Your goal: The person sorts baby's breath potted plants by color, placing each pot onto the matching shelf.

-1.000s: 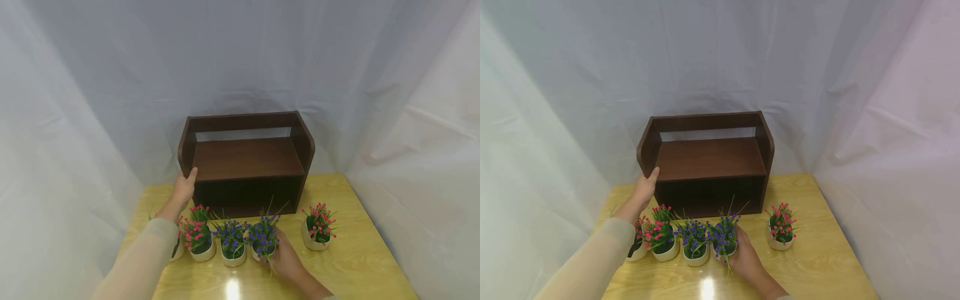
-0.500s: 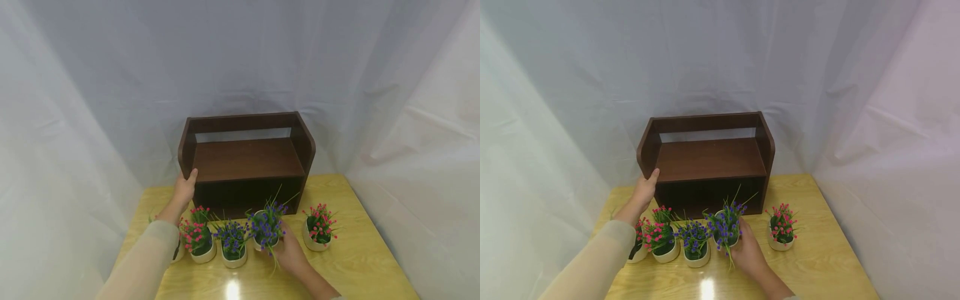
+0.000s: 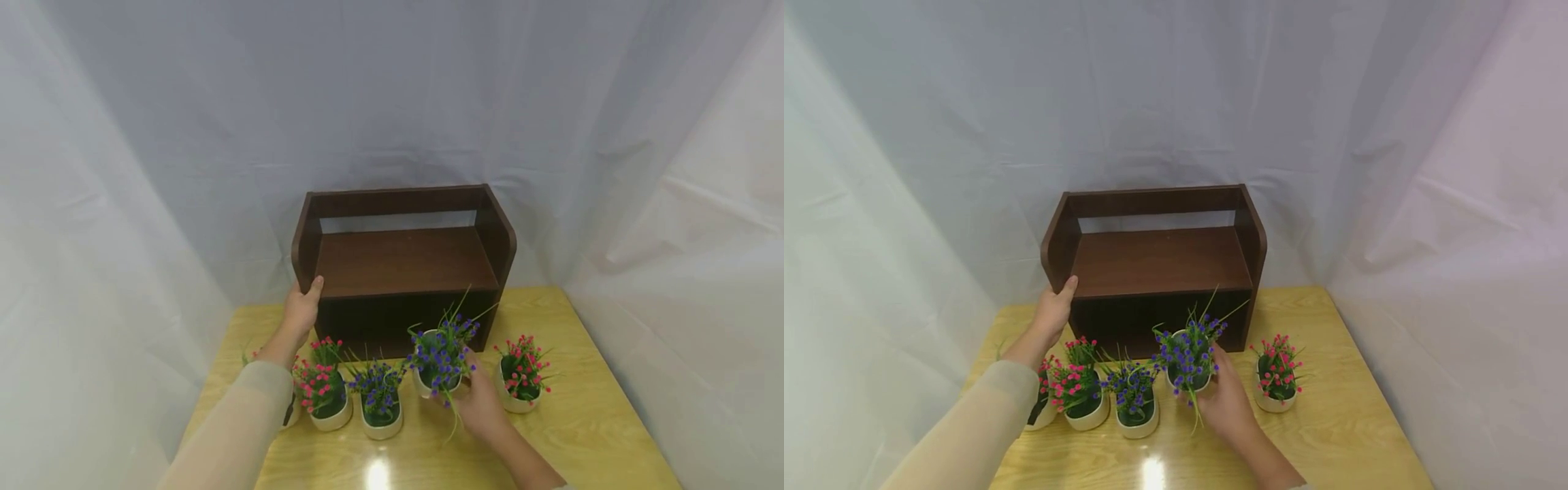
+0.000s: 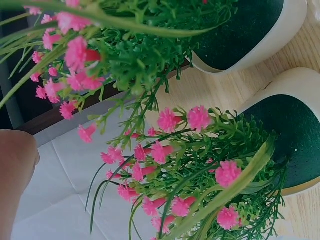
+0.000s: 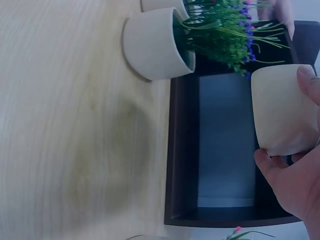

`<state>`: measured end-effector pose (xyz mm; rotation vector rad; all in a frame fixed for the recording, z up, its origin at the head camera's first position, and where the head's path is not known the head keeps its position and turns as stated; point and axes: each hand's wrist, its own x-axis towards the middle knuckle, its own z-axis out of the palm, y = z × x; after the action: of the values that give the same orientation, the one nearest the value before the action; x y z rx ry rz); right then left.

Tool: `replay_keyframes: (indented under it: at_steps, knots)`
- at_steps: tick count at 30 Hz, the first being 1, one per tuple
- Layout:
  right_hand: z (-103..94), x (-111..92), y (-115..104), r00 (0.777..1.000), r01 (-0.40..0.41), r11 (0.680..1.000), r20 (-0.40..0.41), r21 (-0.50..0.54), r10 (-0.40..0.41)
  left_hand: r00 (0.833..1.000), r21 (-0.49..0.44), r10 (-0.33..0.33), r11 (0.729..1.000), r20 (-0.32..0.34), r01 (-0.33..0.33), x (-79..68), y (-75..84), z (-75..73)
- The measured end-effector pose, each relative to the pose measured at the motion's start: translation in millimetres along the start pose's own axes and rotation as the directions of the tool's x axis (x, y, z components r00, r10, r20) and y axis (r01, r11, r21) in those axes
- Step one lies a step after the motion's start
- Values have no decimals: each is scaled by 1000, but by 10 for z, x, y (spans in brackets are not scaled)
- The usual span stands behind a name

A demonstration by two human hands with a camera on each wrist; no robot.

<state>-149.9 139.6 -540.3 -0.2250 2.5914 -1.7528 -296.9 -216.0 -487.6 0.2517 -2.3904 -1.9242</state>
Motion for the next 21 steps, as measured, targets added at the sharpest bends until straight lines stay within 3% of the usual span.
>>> replay_keyframes:
  at_steps: [7, 21]
  knots:
    - [-74, 38, -53, 998, 14, 1000, -64, -27, -15, 1000, -20, 8, 1000, -10, -8, -5, 9, 9]
    - [-304, 120, -164, 994, -16, 997, -106, -71, 8, 1000, -38, 19, 999, -16, -20, 22, -27, 47]
